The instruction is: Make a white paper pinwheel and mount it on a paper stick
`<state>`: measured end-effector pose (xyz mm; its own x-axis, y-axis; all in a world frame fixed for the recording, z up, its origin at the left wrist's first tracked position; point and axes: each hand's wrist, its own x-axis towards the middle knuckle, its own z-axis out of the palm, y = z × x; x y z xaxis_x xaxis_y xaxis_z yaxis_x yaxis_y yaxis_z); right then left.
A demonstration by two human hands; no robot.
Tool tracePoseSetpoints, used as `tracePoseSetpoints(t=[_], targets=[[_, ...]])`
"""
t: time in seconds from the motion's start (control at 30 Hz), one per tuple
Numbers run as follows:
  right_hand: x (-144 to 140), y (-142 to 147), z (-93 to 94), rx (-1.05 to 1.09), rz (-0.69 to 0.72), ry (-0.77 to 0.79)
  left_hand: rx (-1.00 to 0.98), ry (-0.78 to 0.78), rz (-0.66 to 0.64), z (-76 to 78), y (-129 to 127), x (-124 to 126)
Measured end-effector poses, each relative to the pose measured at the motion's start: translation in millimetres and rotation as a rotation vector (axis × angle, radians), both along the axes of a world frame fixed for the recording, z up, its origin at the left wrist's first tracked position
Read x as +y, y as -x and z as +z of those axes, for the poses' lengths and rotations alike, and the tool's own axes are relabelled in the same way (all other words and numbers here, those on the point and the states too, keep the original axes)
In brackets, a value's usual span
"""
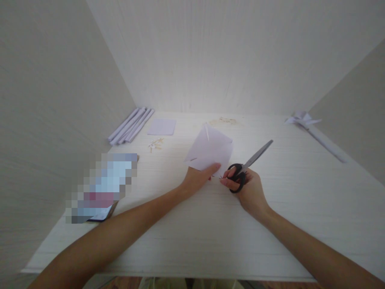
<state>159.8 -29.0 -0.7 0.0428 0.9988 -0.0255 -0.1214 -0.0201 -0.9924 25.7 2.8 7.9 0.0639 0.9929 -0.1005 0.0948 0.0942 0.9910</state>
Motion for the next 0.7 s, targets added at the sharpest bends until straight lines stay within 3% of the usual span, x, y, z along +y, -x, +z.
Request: tracePoseSetpoints(t=[0.7], targets=[[0.8,2.4,0.1,-0.001,-0.083,-0.006,0.138,-0.100,-0.041,0.6,0.3,-5.7]])
